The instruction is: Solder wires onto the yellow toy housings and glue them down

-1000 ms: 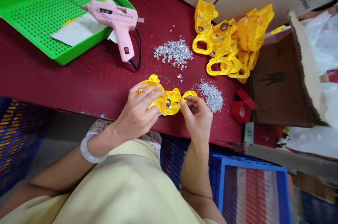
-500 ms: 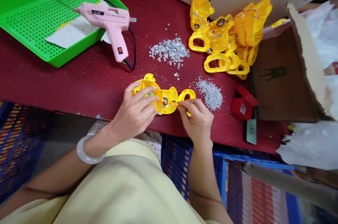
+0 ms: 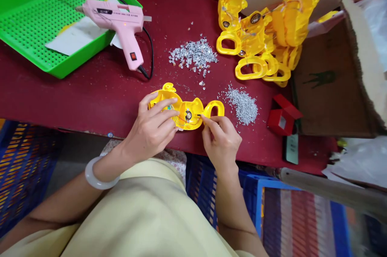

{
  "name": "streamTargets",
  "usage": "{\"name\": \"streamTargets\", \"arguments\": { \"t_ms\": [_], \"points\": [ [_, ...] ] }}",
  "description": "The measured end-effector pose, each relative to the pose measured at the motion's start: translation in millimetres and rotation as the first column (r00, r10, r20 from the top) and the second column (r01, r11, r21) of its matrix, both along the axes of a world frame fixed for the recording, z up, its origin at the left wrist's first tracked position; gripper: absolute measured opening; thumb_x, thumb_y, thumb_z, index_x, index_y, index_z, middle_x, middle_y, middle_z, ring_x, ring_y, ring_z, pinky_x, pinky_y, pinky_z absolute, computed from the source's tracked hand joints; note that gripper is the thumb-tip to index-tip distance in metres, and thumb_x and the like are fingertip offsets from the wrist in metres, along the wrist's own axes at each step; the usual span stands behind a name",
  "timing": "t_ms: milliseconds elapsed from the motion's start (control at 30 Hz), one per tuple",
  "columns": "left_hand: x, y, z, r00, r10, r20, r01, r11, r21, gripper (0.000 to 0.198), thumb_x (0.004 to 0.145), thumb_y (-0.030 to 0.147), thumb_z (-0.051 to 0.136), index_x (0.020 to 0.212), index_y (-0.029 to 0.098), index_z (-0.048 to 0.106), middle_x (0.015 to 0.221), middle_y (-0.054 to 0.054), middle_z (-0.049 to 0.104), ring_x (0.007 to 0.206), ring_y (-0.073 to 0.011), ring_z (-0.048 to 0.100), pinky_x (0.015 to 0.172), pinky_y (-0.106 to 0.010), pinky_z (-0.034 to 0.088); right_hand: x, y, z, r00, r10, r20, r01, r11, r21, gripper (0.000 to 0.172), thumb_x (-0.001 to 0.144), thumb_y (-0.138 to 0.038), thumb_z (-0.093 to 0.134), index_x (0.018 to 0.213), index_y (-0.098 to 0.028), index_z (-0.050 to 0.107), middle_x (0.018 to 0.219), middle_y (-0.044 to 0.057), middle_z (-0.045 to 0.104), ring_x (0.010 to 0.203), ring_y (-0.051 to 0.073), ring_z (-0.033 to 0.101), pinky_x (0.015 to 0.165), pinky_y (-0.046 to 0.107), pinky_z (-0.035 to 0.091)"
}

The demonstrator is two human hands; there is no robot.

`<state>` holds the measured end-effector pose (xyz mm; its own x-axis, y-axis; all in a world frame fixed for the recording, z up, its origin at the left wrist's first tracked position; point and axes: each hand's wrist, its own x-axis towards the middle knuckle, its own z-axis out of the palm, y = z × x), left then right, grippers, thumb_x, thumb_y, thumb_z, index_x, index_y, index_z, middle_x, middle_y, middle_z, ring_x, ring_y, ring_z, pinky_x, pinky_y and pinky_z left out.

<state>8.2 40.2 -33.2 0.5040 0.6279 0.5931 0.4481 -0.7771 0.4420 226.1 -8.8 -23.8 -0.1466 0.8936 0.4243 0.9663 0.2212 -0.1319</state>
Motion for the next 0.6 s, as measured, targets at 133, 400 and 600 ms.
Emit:
{"name": "streamTargets", "arguments": {
  "t_ms": [133, 400, 600],
  "points": [
    [0.2, 0.1, -1.4, 1.000, -0.010, 0.014, 0.010, 1.000, -0.005, 0.009, 0.085, 0.011, 0.058, 0.079, 0.017, 0.060, 0.103, -0.001, 0.074, 0.123, -0.0252, 0.058, 0.109, -0.054, 0.032, 0.7, 0.6, -0.4, 0.996, -0.011, -0.089, 0.007, 0.999, -0.045, 0.024, 0.089, -0.014, 0.051, 0.103, -0.020, 0.070, 0.087, 0.005, 0.064, 0.077, 0.014, 0.062, 0.066, 0.026, 0.050],
    [-1.3, -0.1, -0.6, 1.000, -0.021, 0.023, 0.021, 1.000, -0.020, 0.011, 0.084, 0.010, 0.059, 0.080, 0.019, 0.062, 0.102, 0.001, 0.075, 0.123, -0.0258, 0.058, 0.108, -0.055, 0.032, -9.3, -9.6, 4.7, 0.989, -0.037, -0.146, 0.044, 0.998, 0.044, 0.032, 0.087, -0.011, 0.051, 0.111, -0.023, 0.067, 0.093, 0.007, 0.061, 0.080, 0.016, 0.060, 0.069, 0.029, 0.051],
    [-1.1, -0.7, -1.1, 1.000, -0.006, -0.008, 0.006, 1.000, -0.014, 0.009, 0.086, 0.012, 0.058, 0.083, 0.020, 0.062, 0.103, 0.000, 0.074, 0.123, -0.0256, 0.058, 0.109, -0.055, 0.032, -20.9, -10.2, 0.4, 0.986, 0.110, -0.123, -0.110, 0.994, 0.008, 0.033, 0.086, -0.008, 0.051, 0.107, -0.026, 0.070, 0.089, 0.005, 0.060, 0.076, 0.014, 0.057, 0.067, 0.027, 0.049]
  ]
}}
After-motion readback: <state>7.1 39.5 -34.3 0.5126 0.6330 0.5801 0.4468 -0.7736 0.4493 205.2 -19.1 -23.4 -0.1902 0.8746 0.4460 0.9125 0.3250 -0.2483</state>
